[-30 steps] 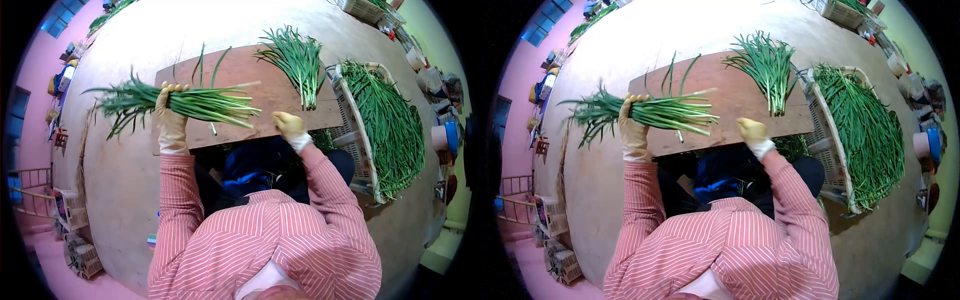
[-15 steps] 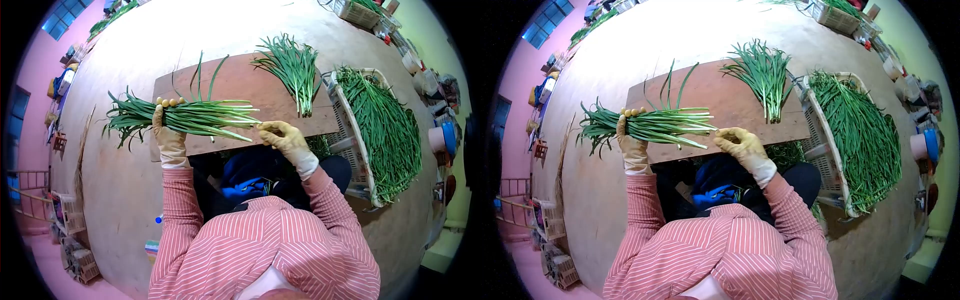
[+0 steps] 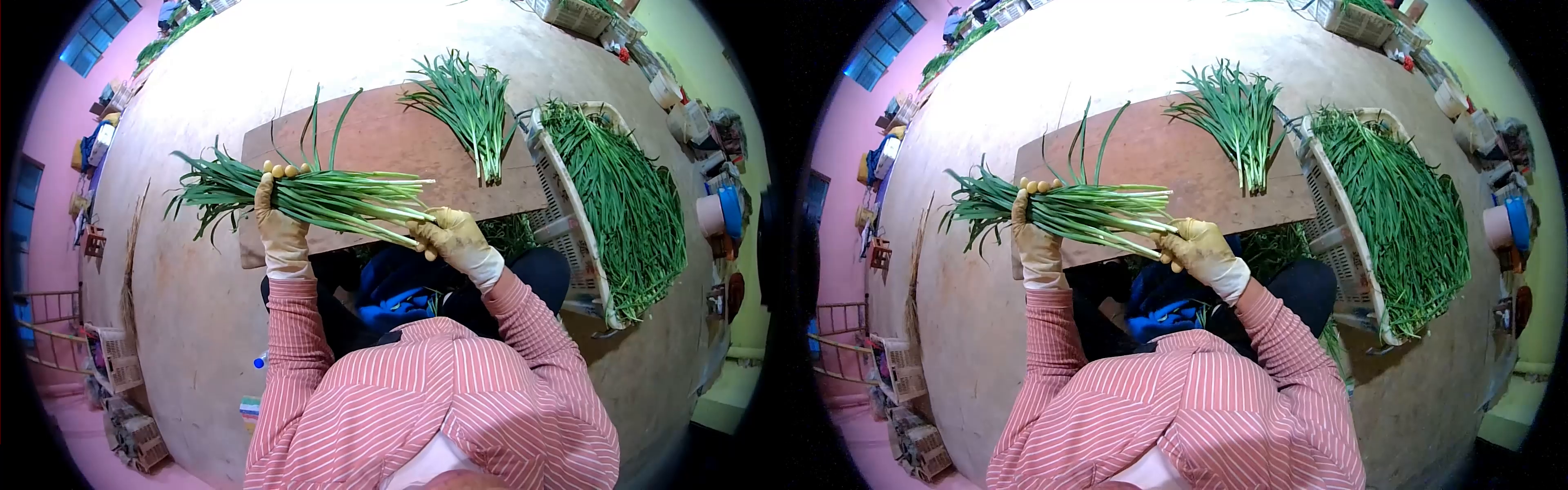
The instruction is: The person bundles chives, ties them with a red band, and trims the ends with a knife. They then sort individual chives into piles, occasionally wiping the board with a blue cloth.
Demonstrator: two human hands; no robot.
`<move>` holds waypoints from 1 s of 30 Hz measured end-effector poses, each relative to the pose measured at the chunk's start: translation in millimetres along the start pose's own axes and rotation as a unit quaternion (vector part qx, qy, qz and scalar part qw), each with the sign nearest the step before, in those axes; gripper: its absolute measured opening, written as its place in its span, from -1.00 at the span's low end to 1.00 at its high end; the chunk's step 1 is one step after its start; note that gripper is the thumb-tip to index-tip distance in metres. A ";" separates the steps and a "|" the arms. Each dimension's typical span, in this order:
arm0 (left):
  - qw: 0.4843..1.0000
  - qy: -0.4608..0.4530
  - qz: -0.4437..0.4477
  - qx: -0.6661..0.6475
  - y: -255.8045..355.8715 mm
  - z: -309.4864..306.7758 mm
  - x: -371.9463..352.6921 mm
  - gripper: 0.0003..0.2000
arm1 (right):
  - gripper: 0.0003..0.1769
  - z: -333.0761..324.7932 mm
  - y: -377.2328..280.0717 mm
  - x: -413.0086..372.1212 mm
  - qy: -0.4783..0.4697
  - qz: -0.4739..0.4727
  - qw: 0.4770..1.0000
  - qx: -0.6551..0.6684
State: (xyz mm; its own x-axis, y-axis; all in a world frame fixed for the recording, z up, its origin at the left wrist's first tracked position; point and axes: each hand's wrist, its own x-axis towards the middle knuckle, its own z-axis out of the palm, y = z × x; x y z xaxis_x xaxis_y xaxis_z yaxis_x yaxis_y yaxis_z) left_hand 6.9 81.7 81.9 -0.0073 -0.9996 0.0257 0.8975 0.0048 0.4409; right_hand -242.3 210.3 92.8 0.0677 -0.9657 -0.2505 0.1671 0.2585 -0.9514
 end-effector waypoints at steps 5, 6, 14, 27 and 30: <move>0.998 -0.028 -0.004 -0.052 10.3 -16.4 9.6 -0.80 | -0.62 -32.5 -2.1 -16.9 0.055 0.006 0.998 -0.042; 0.998 -0.029 -0.002 -0.052 13.0 -18.7 11.9 -0.80 | -0.59 -42.9 -4.2 -21.8 0.087 0.027 0.994 -0.060; 0.993 -0.093 0.036 -0.060 5.6 -8.6 2.7 -0.75 | -0.09 -39.2 29.5 6.7 0.053 -0.111 0.965 0.233; 0.985 -0.165 0.026 -0.033 -4.6 17.8 -14.7 -0.53 | -0.05 11.0 19.4 23.5 0.006 -0.195 0.978 0.077; 0.984 -0.170 0.012 -0.049 -5.7 14.8 -15.2 -0.53 | -0.06 23.8 1.7 13.0 -0.011 -0.172 0.981 0.089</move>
State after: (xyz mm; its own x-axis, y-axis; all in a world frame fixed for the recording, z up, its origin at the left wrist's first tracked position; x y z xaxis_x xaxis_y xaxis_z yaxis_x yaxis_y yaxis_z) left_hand -4.6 97.2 92.2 -0.1176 -0.9327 0.3410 0.9375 0.0090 0.3478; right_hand -217.8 198.8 92.2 -0.0030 -0.9963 0.0859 0.3526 -0.0814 -0.9322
